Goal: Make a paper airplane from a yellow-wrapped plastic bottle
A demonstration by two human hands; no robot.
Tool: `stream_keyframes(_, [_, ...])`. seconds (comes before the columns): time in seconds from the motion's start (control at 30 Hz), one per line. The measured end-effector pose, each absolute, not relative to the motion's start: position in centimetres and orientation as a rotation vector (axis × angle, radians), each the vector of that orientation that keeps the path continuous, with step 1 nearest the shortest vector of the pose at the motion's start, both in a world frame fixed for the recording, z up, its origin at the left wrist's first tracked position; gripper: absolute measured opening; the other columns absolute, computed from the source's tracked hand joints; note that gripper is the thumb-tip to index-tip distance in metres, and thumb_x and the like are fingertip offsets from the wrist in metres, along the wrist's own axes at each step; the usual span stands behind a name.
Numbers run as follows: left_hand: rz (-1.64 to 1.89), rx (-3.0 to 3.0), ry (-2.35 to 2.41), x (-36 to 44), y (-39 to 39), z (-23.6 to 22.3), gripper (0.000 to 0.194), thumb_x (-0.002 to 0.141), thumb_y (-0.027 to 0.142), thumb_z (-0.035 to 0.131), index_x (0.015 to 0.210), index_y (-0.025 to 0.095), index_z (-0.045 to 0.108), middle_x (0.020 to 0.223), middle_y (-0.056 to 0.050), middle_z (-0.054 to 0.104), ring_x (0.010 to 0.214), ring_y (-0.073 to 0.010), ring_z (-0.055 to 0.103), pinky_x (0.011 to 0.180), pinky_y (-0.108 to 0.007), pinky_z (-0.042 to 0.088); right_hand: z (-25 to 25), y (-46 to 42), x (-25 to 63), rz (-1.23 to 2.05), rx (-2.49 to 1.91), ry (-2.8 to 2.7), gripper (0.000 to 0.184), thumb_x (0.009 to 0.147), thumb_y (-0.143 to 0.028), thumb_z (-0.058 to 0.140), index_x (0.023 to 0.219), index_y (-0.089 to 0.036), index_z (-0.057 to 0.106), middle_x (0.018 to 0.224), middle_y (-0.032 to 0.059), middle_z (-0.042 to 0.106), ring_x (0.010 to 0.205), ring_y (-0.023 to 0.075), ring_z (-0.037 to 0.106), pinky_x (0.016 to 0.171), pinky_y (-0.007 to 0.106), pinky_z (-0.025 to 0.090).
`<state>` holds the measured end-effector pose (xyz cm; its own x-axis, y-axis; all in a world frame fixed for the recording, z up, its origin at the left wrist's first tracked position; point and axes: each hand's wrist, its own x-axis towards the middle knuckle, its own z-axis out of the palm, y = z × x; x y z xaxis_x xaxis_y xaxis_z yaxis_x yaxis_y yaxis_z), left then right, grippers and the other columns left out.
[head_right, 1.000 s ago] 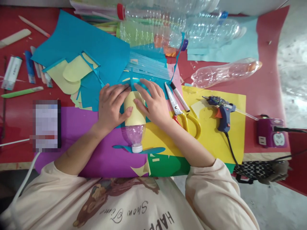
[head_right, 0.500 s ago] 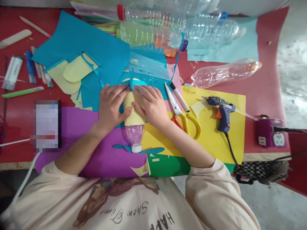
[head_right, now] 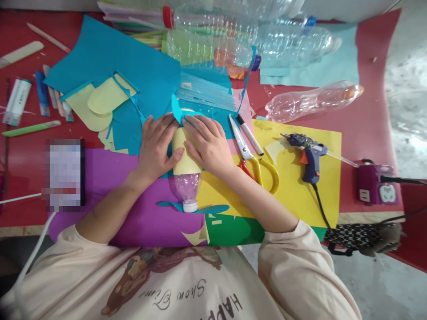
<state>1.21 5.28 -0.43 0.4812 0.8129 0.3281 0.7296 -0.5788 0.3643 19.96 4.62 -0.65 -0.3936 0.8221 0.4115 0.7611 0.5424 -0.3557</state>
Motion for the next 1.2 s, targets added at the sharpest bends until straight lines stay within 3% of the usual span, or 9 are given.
stream_keyframes(0.47, [0.721, 2.540, 1.319, 1.2, 5.4, -0.3, 0.061, 0.097, 0.057, 0.027, 0.148, 0.025, 0.038, 0.153, -0.009, 0.047, 0.143, -0.0267, 0.042, 0.123, -0.048, 0.021, -0.4, 4.7, 20.0, 0.128, -1.293, -2.215, 0.044, 0.101, -0.039, 0.032, 0.132, -0.020, 0.057, 0.135, 0.0152, 0.061, 0.128, 0.0304, 0.054, 0.108, 0.054, 0.042])
stream_keyframes(0.53, [0.732, 2.525, 1.335, 1.1, 5.3, -0.4, 0.058, 0.097, 0.057, 0.029, 0.145, 0.026, 0.042, 0.150, -0.009, 0.050, 0.141, -0.0265, 0.044, 0.122, -0.048, 0.023, 0.1, 4.5, 20.1, 0.158, -1.317, -2.203, 0.040, 0.101, -0.038, 0.034, 0.127, -0.021, 0.059, 0.129, 0.0164, 0.063, 0.121, 0.0299, 0.059, 0.103, 0.051, 0.047])
stream_keyframes(0.63, [0.748, 2.490, 1.359, 1.3, 4.9, -0.5, 0.056, 0.097, 0.057, 0.030, 0.140, 0.025, 0.046, 0.145, -0.011, 0.054, 0.138, -0.0277, 0.047, 0.120, -0.049, 0.028, 1.2, 3.3, 20.1, 0.238, -1.453, -2.195, 0.039, 0.100, -0.045, 0.037, 0.117, -0.019, 0.061, 0.106, 0.0143, 0.068, 0.091, 0.0249, 0.069, 0.075, 0.037, 0.055])
stream_keyframes(0.73, [0.745, 2.477, 1.329, 1.3, 4.9, -0.1, 0.057, 0.098, 0.055, 0.026, 0.140, 0.023, 0.045, 0.144, -0.012, 0.054, 0.137, -0.0284, 0.047, 0.118, -0.050, 0.030, 1.7, 1.4, 20.0, 0.379, -1.669, -2.167, 0.062, 0.092, -0.064, 0.046, 0.130, -0.015, 0.051, 0.090, 0.0105, 0.070, 0.064, 0.0214, 0.065, 0.051, 0.029, 0.044])
stream_keyframes(0.83, [0.716, 2.535, 1.265, -0.5, 6.5, 0.1, 0.054, 0.099, 0.054, 0.022, 0.143, 0.027, 0.041, 0.146, -0.007, 0.053, 0.136, -0.0264, 0.046, 0.119, -0.049, 0.028, 1.3, 0.1, 20.0, 0.638, -1.688, -2.117, 0.090, 0.086, -0.072, 0.050, 0.149, -0.011, 0.027, 0.079, 0.0072, 0.070, 0.052, 0.0197, 0.059, 0.046, 0.028, 0.038])
stream_keyframes(0.93, [0.879, 2.554, 1.456, -5.2, 9.9, -1.4, 0.053, 0.097, 0.060, 0.026, 0.141, 0.033, 0.041, 0.148, 0.001, 0.048, 0.137, -0.0266, 0.039, 0.119, -0.050, 0.027, 0.4, 0.1, 20.5, 0.877, -1.579, -2.040, 0.094, 0.088, -0.071, 0.048, 0.154, -0.013, 0.014, 0.077, 0.0051, 0.068, 0.050, 0.0178, 0.057, 0.046, 0.028, 0.038])
stream_keyframes(1.0, [1.019, 2.488, 1.698, -9.0, 12.4, -3.6, 0.046, 0.098, 0.058, 0.025, 0.128, 0.034, 0.052, 0.149, 0.008, 0.042, 0.138, -0.0249, 0.033, 0.121, -0.050, 0.020, -0.1, 0.7, 20.8, 0.974, -1.501, -1.987, 0.090, 0.090, -0.070, 0.045, 0.154, -0.016, 0.013, 0.080, 0.0044, 0.067, 0.052, 0.0166, 0.057, 0.046, 0.028, 0.039])
stream_keyframes(1.1, [1.040, 2.462, 1.914, -13.0, 14.7, -7.3, 0.054, 0.095, 0.061, 0.018, 0.105, 0.032, 0.062, 0.151, 0.016, 0.034, 0.143, -0.0256, 0.012, 0.124, -0.049, -0.005, -0.6, 1.9, 20.8, 1.026, -1.458, -1.929, 0.087, 0.090, -0.070, 0.045, 0.153, -0.018, 0.015, 0.083, 0.0039, 0.065, 0.053, 0.0156, 0.058, 0.047, 0.028, 0.039])
stream_keyframes(1.2, [0.807, 2.365, 1.978, -13.6, 14.9, -8.9, 0.064, 0.089, 0.066, 0.014, 0.108, 0.030, 0.064, 0.150, 0.013, 0.042, 0.144, -0.0302, 0.009, 0.120, -0.059, -0.010, -0.8, 2.9, 20.4, 1.019, -1.513, -1.903, 0.090, 0.090, -0.071, 0.045, 0.153, -0.016, 0.012, 0.085, 0.0052, 0.065, 0.056, 0.0160, 0.058, 0.048, 0.028, 0.039])
